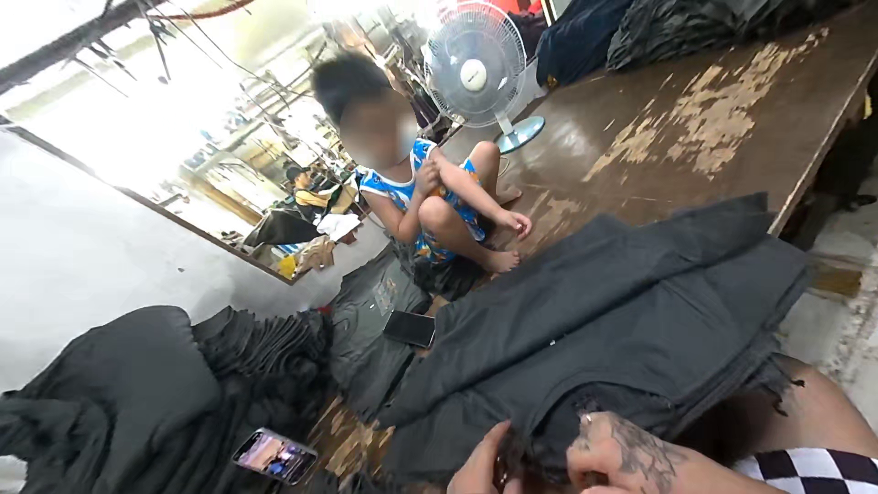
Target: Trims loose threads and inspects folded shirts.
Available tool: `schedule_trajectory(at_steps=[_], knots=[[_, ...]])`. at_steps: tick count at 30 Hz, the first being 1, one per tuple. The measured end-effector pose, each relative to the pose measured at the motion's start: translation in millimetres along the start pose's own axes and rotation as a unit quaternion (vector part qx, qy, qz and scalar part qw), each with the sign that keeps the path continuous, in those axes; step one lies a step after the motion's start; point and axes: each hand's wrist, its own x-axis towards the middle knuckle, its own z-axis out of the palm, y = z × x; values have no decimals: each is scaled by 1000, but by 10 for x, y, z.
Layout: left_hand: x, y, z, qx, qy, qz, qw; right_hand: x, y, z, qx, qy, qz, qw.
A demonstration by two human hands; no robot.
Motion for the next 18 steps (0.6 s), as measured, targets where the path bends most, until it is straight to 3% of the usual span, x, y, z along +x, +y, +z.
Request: schedule_trajectory(at_steps=[2, 4, 7, 10, 14, 18], knots=[[41, -112, 67, -17, -11, -40, 999, 119, -7, 100, -57, 13, 17, 998], [48, -229, 162, -47, 38, -24, 998, 211, 28, 191, -66, -41, 75, 994], [28, -328, 182, -114, 122, -4, 986, 220, 178, 334, -71, 16, 36, 997], [60, -371, 177, -133, 78, -24, 988, 246, 164, 247, -14, -52, 57, 997], [96, -373, 181, -146, 61, -26, 987, 304, 134, 296, -60, -93, 99, 989], [123, -390, 204, -135, 59, -4, 989, 272, 232, 424, -106, 38, 42, 993]])
